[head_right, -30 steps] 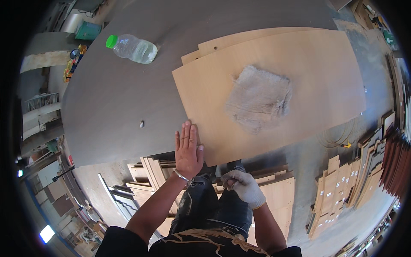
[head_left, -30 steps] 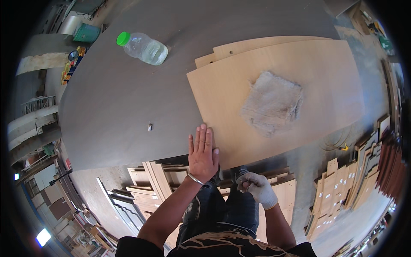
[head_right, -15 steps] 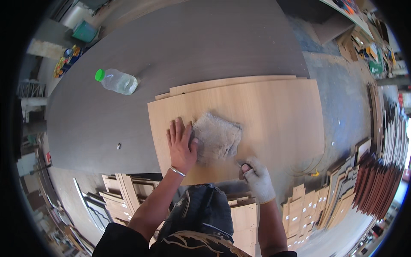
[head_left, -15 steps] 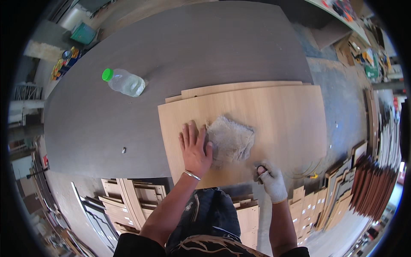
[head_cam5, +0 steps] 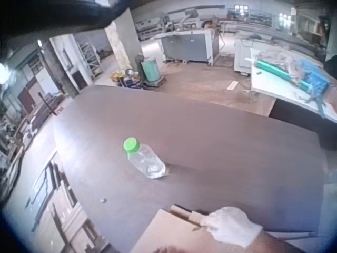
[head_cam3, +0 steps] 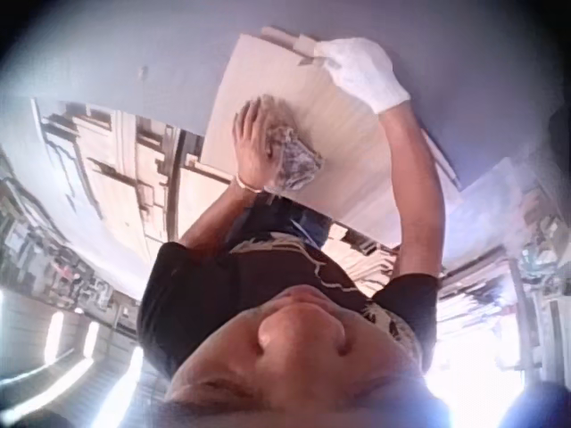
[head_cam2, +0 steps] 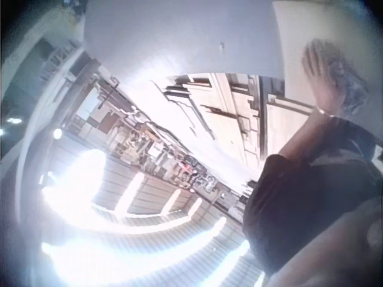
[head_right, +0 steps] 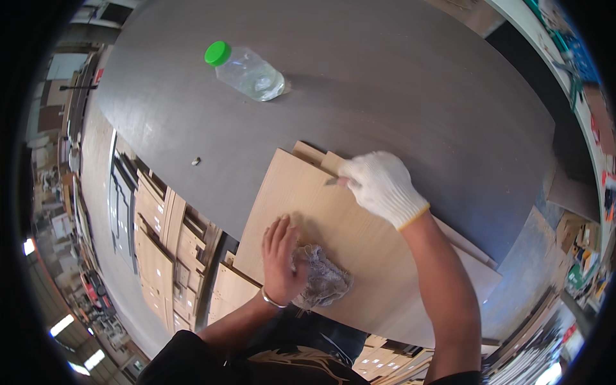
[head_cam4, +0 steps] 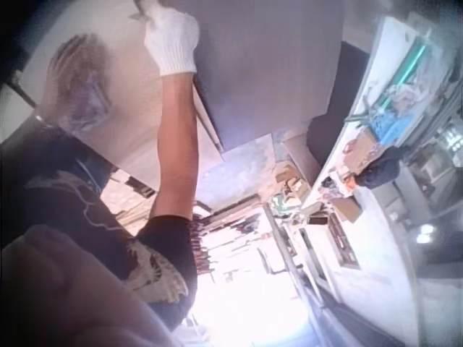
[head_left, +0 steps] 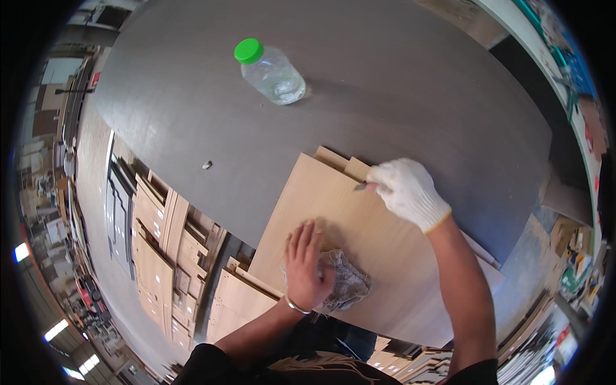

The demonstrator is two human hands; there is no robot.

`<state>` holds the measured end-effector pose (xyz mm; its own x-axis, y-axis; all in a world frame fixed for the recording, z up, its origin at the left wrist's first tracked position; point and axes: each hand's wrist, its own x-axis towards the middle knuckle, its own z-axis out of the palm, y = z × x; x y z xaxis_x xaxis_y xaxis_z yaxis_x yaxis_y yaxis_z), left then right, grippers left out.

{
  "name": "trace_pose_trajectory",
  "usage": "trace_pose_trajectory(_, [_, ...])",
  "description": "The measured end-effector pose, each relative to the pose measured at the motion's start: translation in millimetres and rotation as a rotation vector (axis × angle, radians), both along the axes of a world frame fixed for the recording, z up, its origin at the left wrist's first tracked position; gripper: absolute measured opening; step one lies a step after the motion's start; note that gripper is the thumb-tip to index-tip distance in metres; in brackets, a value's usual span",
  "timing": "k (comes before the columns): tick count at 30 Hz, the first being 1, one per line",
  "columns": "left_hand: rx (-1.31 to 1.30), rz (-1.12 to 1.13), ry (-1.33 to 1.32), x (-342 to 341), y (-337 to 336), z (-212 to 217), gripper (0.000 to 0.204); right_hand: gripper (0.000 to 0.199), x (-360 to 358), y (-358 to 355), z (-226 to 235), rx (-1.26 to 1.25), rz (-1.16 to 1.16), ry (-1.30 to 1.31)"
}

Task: The person wipes the surface of flat wooden panels with a cloth, occasionally applying liquid from a plastic bottle. They handle multiple panels one at a time, wiping each side and then stacking them on the floor.

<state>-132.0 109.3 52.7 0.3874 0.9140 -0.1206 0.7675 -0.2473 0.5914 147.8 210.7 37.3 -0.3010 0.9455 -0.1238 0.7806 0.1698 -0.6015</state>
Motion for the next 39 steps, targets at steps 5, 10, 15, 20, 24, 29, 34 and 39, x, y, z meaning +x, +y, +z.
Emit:
trace_pose_trajectory(5, [-0.169,-0.143,-0.156,121.5,-45.8,19.0,0.079,0.016,-39.8,117.7,-17.8,-0.048,0.352,-0.112])
trace_pose_trajectory(10, [-0.182,0.078,-0.095,170.8,-92.4,-34.9,0.082,0.021,-84.6,156.6,-14.1,-0.113,0.541,-0.266])
trace_pose_trajectory(15, [0.044,0.02,-0.009,174.3,-103.8,-56.6,0.076,0.023,-69.6,150.2,-31.5,0.013,0.524,-0.234])
trace_pose_trajectory(20, [0.116,0.029,0.1,166.9,-99.2,-53.2,0.077,0.024,-58.4,120.6,-8.8,-0.02,0.413,-0.087])
trace_pose_trajectory(24, [0.164,0.025,0.111,173.5,-99.0,-54.1,0.077,0.024,-51.3,122.3,-17.2,0.089,0.513,-0.277])
trace_pose_trajectory(29, [0.195,0.059,0.086,174.4,-101.1,-54.7,0.076,0.023,-56.4,123.7,-8.0,0.095,0.587,-0.357])
trace_pose_trajectory(34, [0.219,0.084,0.071,176.7,-104.9,-56.6,0.074,0.021,-37.0,111.3,-25.9,0.25,0.76,-0.382])
trace_pose_trajectory(39, [0.223,0.092,0.098,177.3,-107.8,-56.4,0.072,0.016,11.4,72.7,-39.1,0.208,0.795,-0.274])
